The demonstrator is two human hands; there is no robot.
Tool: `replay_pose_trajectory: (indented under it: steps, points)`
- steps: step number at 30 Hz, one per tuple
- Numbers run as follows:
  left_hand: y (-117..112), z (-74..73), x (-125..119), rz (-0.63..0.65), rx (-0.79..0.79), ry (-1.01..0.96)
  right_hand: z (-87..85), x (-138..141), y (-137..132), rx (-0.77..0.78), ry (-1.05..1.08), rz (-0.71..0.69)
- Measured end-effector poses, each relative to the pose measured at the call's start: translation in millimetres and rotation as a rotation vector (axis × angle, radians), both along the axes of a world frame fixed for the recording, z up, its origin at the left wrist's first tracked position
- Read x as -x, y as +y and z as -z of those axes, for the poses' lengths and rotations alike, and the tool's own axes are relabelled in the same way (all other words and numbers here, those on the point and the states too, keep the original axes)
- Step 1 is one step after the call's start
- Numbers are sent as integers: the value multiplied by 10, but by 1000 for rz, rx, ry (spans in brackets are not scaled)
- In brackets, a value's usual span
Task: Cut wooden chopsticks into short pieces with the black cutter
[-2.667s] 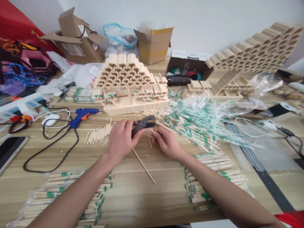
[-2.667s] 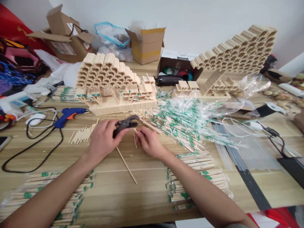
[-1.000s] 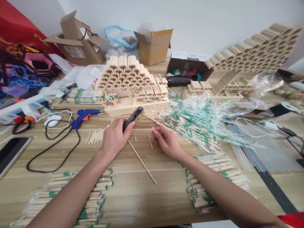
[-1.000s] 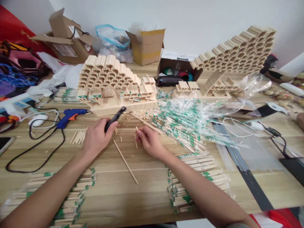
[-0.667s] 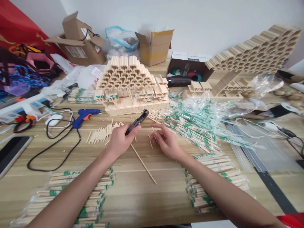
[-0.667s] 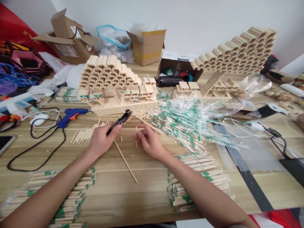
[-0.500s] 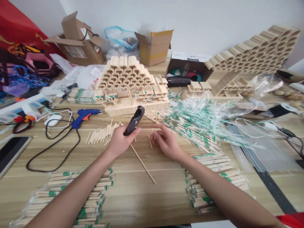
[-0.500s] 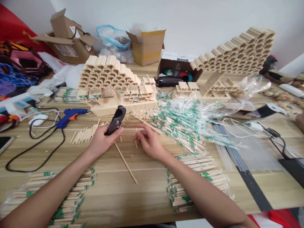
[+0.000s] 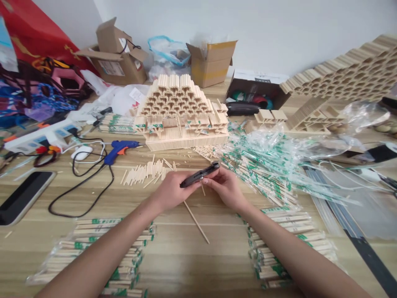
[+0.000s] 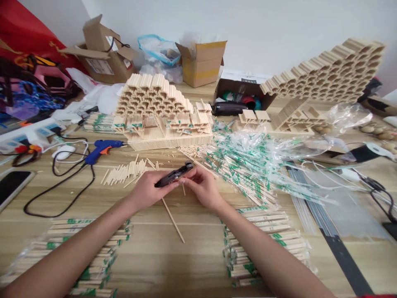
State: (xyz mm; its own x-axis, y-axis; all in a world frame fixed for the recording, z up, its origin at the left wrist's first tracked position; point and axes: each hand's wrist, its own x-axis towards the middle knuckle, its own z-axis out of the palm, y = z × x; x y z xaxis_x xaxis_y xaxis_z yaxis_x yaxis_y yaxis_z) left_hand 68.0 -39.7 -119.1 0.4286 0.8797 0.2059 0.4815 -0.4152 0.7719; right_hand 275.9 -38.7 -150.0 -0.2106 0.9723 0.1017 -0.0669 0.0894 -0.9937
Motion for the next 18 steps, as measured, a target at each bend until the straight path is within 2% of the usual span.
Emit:
replay_pose_trajectory:
  steps: [4,7,10,13,18]
  points:
    - [12,11,46,-34,-152,171,39,-15,0,-112,-206,98]
    - [40,-33,110,-200,-204,502,29,-25,-23,-188,-362,170]
    - [92,-135,178,-392,-155,781,9,-42,-38,-250,-470,183]
    - [164,-241,260,-542,-27,922,12,-63,-40,-320,-582,156]
    - [250,-312,422,-602,112,984,17,-71,-38,-394,-642,98]
